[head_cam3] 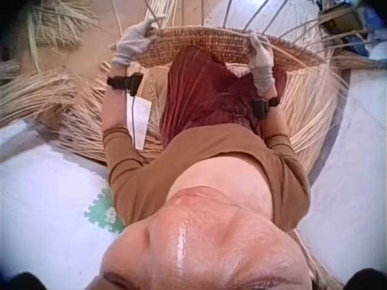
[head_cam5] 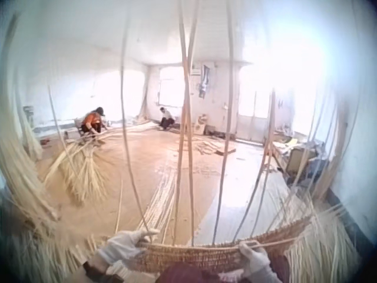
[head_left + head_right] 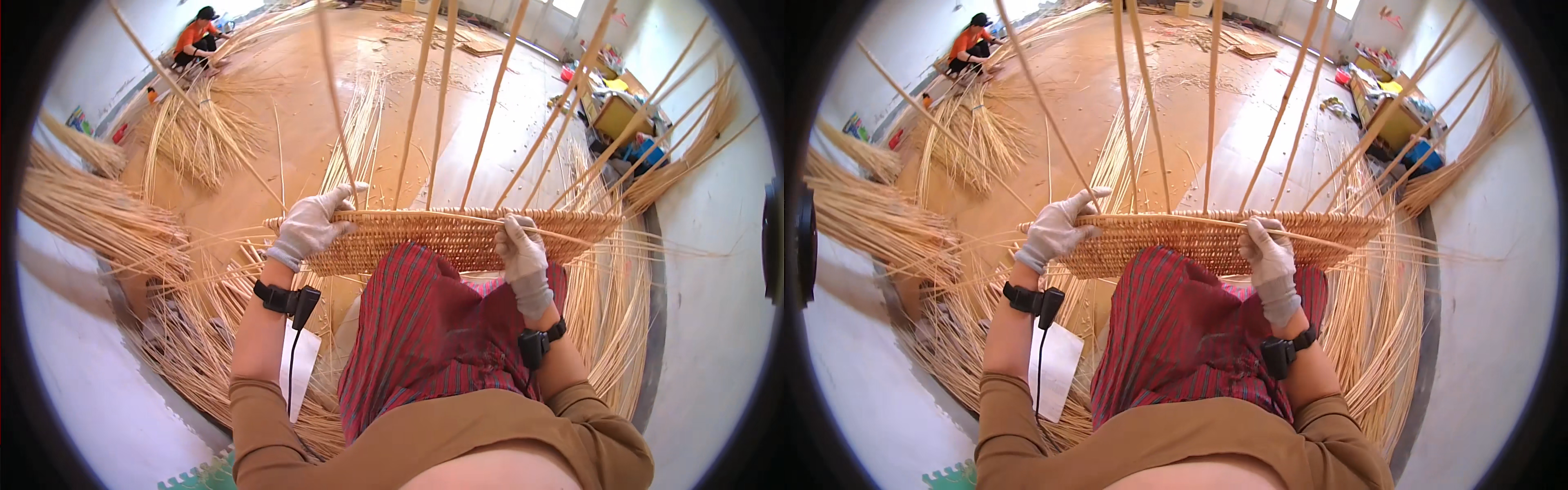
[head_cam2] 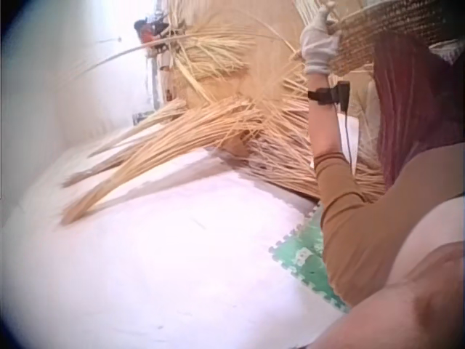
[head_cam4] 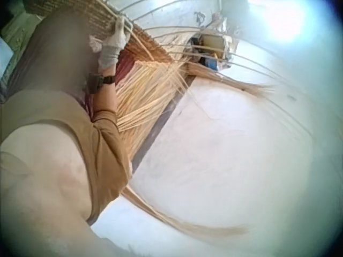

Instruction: Weaving a large wicker basket by inserting and trimming long wooden strands.

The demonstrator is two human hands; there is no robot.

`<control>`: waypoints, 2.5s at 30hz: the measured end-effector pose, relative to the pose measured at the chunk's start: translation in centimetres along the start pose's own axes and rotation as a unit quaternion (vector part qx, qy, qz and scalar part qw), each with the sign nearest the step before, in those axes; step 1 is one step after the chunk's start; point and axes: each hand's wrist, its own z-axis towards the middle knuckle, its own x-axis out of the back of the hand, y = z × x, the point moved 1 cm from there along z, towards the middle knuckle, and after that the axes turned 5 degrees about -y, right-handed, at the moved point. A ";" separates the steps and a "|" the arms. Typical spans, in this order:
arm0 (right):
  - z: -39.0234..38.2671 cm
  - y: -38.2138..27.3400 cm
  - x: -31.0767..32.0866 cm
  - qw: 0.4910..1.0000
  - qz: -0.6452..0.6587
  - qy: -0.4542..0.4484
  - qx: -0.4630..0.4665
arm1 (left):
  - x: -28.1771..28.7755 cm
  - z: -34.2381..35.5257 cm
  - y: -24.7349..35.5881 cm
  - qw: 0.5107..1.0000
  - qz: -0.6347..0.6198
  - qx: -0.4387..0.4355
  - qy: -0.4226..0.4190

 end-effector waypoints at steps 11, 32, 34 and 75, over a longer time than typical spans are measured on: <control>0.6 2.3 -0.5 0.992 -0.103 0.068 0.035 | -2.8 4.5 1.9 0.986 -0.146 -0.031 -0.073; -9.3 -0.2 -8.0 0.846 -0.390 -0.130 0.340 | -4.1 3.9 1.3 0.994 -0.075 -0.075 0.026; -8.7 -1.6 -8.7 0.811 -0.416 -0.188 0.365 | -4.0 3.8 2.4 0.994 -0.073 -0.079 0.012; 0.9 -0.4 3.0 0.982 -0.171 0.065 0.033 | -4.4 5.4 4.9 0.918 0.226 -0.265 0.190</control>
